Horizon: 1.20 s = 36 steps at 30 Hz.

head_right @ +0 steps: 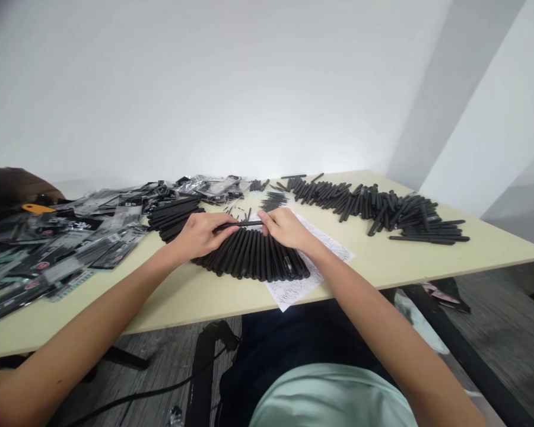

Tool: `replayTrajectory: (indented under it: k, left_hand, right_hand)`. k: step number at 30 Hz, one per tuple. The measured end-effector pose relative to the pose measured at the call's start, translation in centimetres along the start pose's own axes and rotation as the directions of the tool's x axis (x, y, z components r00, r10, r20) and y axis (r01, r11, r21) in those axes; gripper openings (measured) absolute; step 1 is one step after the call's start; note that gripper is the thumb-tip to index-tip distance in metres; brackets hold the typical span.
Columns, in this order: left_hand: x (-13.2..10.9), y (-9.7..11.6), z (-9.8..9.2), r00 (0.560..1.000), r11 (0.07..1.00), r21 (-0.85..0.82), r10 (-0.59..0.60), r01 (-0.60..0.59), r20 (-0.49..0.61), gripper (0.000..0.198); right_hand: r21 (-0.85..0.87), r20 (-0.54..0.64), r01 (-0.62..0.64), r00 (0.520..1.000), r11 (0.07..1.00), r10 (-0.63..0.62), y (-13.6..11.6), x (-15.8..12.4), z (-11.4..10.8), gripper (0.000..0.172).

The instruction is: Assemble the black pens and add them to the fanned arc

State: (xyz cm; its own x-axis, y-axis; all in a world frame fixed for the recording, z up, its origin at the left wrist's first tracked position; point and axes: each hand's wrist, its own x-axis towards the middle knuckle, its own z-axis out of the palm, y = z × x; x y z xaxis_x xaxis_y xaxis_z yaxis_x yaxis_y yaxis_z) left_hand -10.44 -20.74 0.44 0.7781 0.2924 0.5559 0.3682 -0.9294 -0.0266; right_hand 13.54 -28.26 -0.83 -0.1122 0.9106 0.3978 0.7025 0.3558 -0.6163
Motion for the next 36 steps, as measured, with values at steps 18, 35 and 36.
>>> replayTrajectory:
  k: [18,35,36]
  left_hand:
    - [0.2,0.2,-0.5,0.993,0.998,0.05,-0.044,0.039,0.106,0.041]
    - [0.1,0.6,-0.3,0.98,0.998,0.017,-0.054,0.052,0.193,0.034]
    - [0.0,0.7,-0.3,0.977,0.999,0.011,-0.048,0.047,0.206,0.033]
  right_hand:
    - [0.188,-0.054,-0.028,0.998,0.982,0.039,0.1,-0.2,-0.9,0.03]
    - [0.357,-0.001,-0.037,0.999,0.934,0.04,-0.4,-0.3,-1.0,0.018]
    - [0.369,0.0,-0.046,0.999,0.928,0.05,-0.4,-0.3,-1.0,0.018]
